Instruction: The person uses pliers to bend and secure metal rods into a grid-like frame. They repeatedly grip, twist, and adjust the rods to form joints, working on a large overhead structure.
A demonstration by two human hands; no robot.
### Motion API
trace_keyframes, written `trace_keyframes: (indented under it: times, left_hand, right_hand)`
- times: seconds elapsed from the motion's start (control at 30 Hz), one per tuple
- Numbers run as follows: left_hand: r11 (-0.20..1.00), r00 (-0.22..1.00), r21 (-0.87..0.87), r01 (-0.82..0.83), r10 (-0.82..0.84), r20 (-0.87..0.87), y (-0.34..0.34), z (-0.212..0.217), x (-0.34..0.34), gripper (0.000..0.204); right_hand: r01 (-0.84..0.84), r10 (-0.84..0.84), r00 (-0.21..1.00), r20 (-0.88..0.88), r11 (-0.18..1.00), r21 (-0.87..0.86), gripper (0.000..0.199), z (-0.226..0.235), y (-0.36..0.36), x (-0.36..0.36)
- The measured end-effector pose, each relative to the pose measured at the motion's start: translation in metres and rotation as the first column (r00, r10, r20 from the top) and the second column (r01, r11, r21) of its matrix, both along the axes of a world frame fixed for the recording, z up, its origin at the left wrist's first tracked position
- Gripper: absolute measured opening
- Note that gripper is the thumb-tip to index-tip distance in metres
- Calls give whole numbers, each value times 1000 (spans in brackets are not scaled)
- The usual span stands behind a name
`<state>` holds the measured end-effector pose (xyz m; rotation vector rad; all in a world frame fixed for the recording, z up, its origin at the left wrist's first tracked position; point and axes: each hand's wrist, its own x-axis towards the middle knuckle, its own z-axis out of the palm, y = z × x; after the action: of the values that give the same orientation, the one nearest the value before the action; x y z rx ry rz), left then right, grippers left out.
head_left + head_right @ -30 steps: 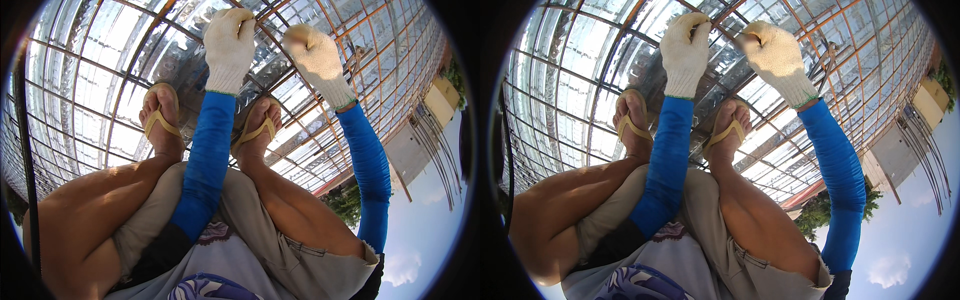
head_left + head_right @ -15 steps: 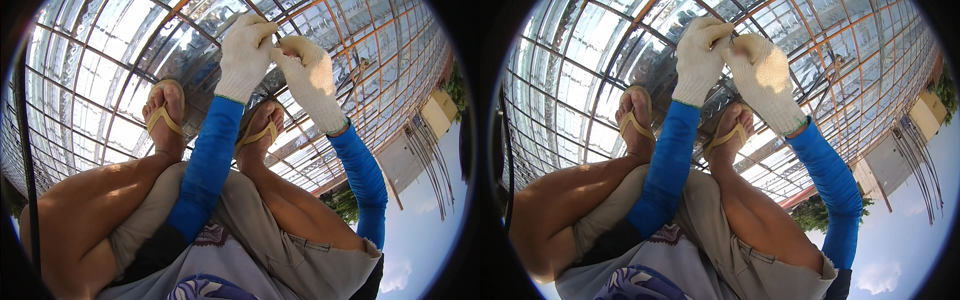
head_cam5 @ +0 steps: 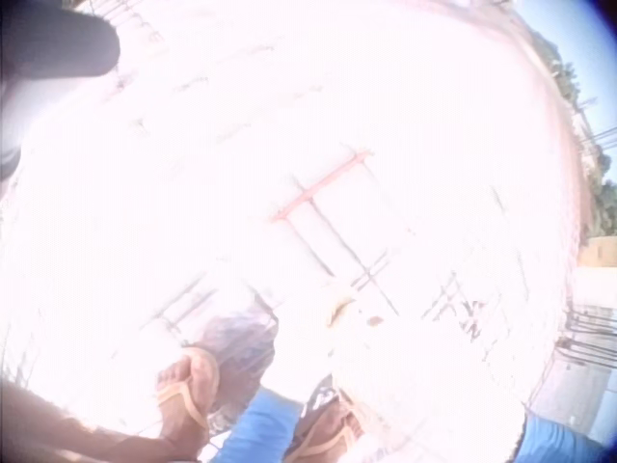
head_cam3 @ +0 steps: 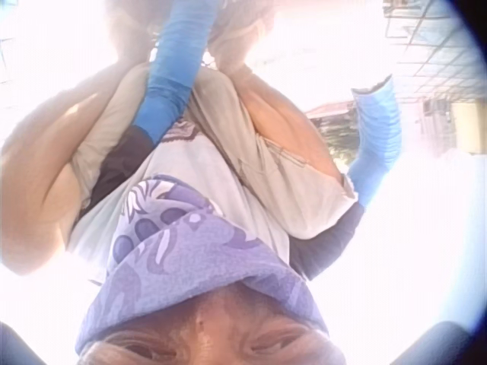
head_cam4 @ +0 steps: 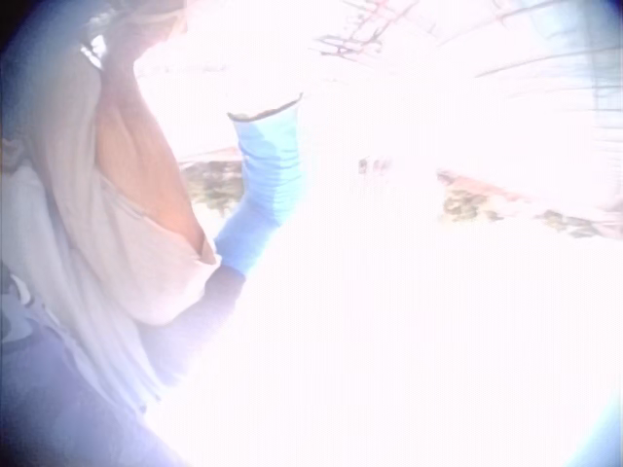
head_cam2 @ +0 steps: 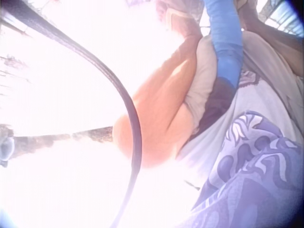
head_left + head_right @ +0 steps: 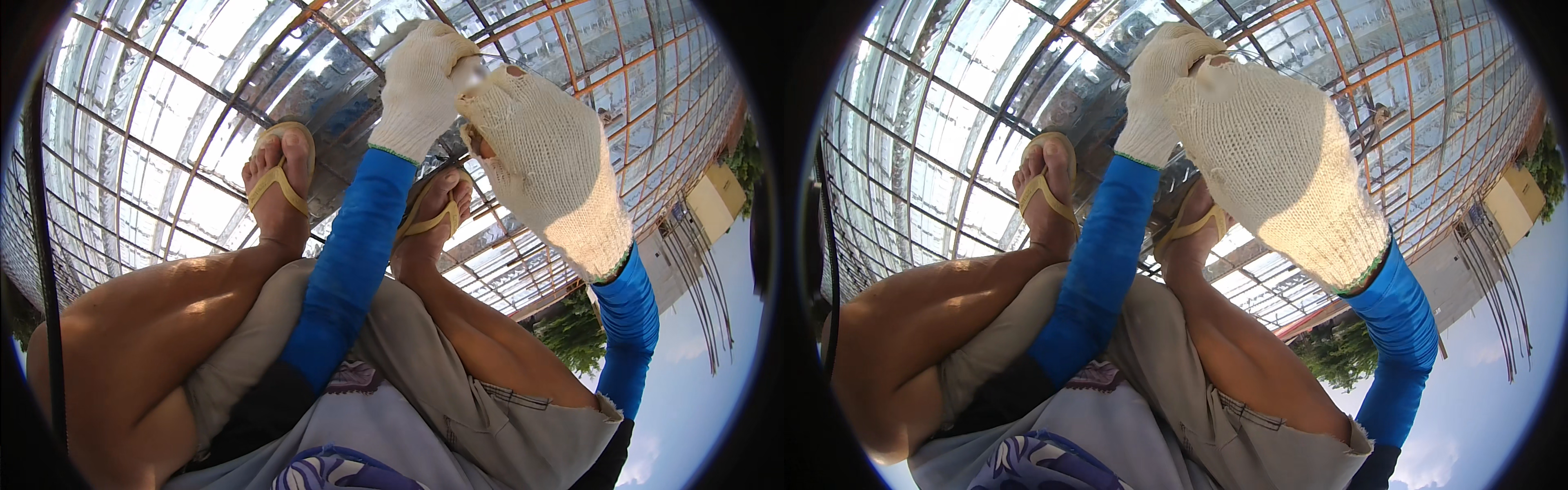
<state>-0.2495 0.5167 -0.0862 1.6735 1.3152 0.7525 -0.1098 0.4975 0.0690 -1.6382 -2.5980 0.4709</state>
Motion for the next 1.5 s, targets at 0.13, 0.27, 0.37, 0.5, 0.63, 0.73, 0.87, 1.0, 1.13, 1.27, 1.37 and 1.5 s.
trace_keyframes:
  times: [0.13,0.27,0.37,0.5,0.63,0.73,0.87,1.0,1.13,1.27,1.37,1.5]
  left_hand:
    - [999,999,1,55,-55,-1,3,1,2,22]
    - [999,998,-46,27,-24,60,6,7,1,24]
    - [998,997,-56,13,-8,79,6,6,3,25]
    - [997,997,-82,1,5,71,10,3,3,25]
    - [995,996,-104,5,4,90,12,1,-2,27]
    - [993,996,-115,2,8,84,17,6,-4,28]
    - [995,998,-99,-33,38,54,16,25,-3,22]
    - [977,997,-211,-41,52,50,9,8,14,14]
    - [997,997,32,-63,64,-41,37,39,7,15]
    - [997,995,72,-4,12,-100,42,53,13,13]
    - [996,992,87,36,-25,-122,43,57,9,12]
    - [983,983,172,63,-31,-179,52,83,20,12]
  right_hand:
    - [189,-169,979,115,963,-192,33,-36,-46,-3]
    - [548,-580,814,5,765,-338,36,-72,-45,12]
    - [606,-699,656,-284,712,-355,39,-96,-30,19]
    - [569,-698,611,-374,716,-405,38,-114,-16,25]
    - [531,-622,617,-483,782,-328,32,-119,-11,24]
    - [466,-539,773,-335,840,-278,29,-108,3,29]
    - [547,-582,716,-385,811,-208,14,-102,-7,7]
    - [651,-672,708,-215,740,-168,13,-109,-30,4]
    - [604,-657,706,-264,754,-258,14,-89,-21,0]
    - [604,-643,738,-204,765,-225,15,-83,-4,5]
    - [579,-596,780,-191,803,-138,18,-91,1,-1]
    - [532,-566,809,-158,820,-210,20,-95,4,4]
